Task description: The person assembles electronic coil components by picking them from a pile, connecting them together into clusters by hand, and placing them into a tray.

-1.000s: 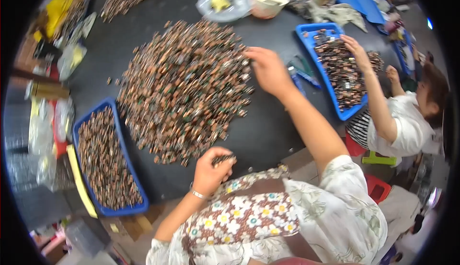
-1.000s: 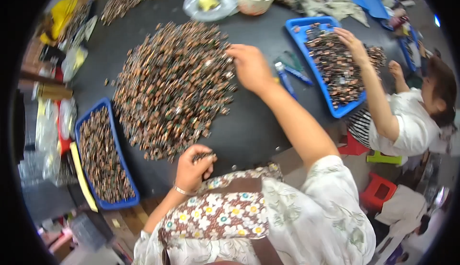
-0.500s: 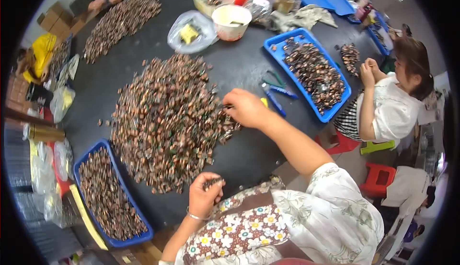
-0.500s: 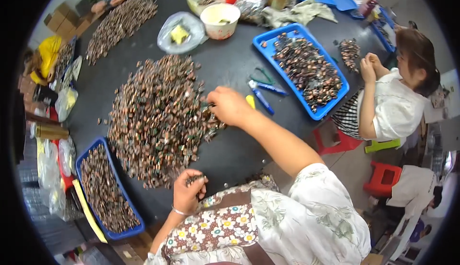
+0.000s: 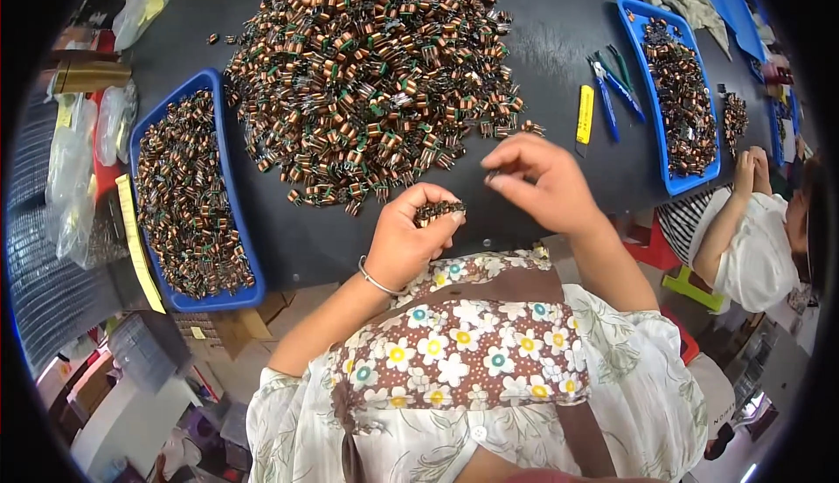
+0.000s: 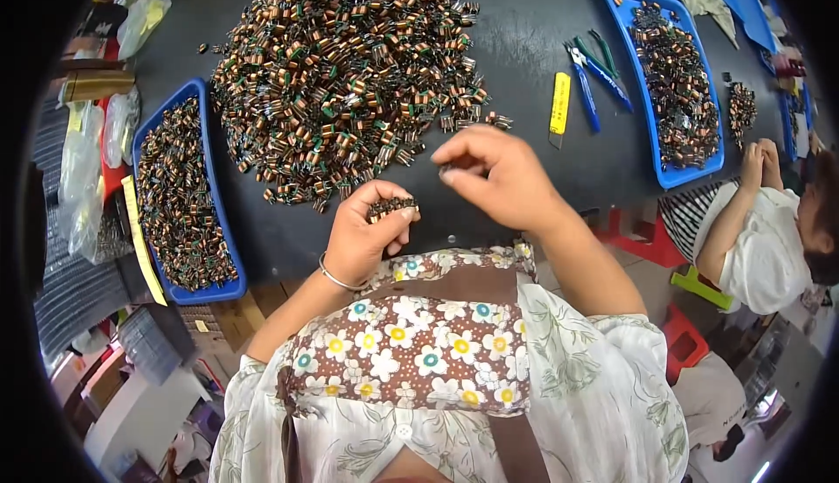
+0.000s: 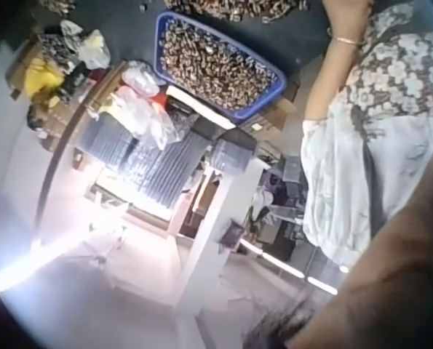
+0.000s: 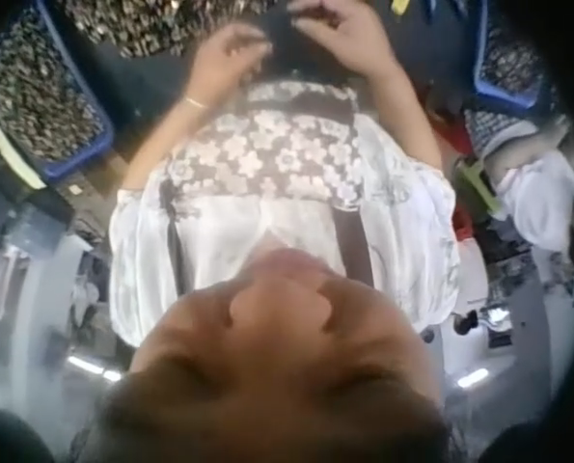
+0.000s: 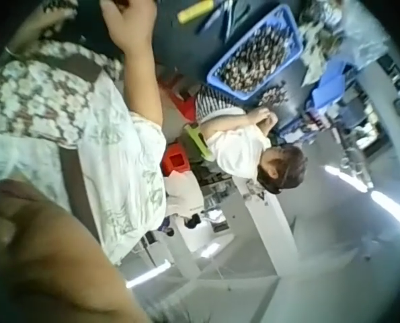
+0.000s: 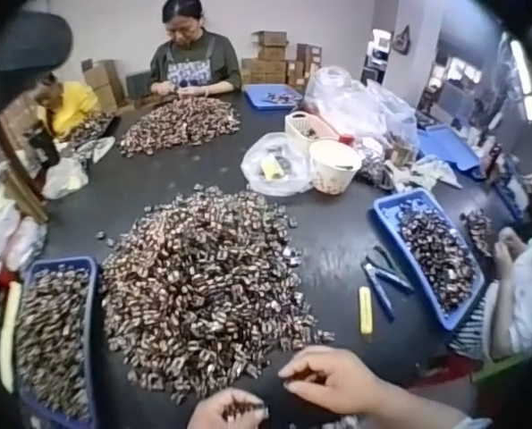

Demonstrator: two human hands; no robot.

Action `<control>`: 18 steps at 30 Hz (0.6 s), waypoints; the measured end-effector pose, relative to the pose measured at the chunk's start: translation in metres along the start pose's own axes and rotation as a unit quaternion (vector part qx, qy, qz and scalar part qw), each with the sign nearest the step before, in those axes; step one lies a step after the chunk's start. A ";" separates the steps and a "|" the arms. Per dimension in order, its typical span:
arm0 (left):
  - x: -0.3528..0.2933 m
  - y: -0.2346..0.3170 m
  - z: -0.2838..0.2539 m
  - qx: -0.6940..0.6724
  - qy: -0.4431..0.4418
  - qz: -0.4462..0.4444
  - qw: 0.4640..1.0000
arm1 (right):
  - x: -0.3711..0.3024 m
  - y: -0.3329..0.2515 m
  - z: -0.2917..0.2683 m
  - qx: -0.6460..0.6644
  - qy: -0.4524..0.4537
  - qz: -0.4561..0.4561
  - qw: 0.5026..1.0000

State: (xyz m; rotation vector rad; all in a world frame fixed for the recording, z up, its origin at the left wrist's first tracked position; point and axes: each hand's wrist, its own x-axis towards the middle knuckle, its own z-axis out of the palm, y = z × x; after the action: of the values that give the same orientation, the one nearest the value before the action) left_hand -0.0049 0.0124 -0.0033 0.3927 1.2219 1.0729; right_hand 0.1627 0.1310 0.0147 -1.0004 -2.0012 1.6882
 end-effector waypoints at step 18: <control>0.002 -0.010 -0.016 -0.255 -0.215 -0.093 0.938 | -0.018 -0.003 0.025 0.169 -0.041 0.021 0.984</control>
State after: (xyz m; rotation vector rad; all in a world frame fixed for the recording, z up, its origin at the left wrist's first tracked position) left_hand -0.0149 0.0043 -0.0174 0.0943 0.5500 1.0283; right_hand 0.1579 0.1003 0.0147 -0.8695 -1.6686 2.0356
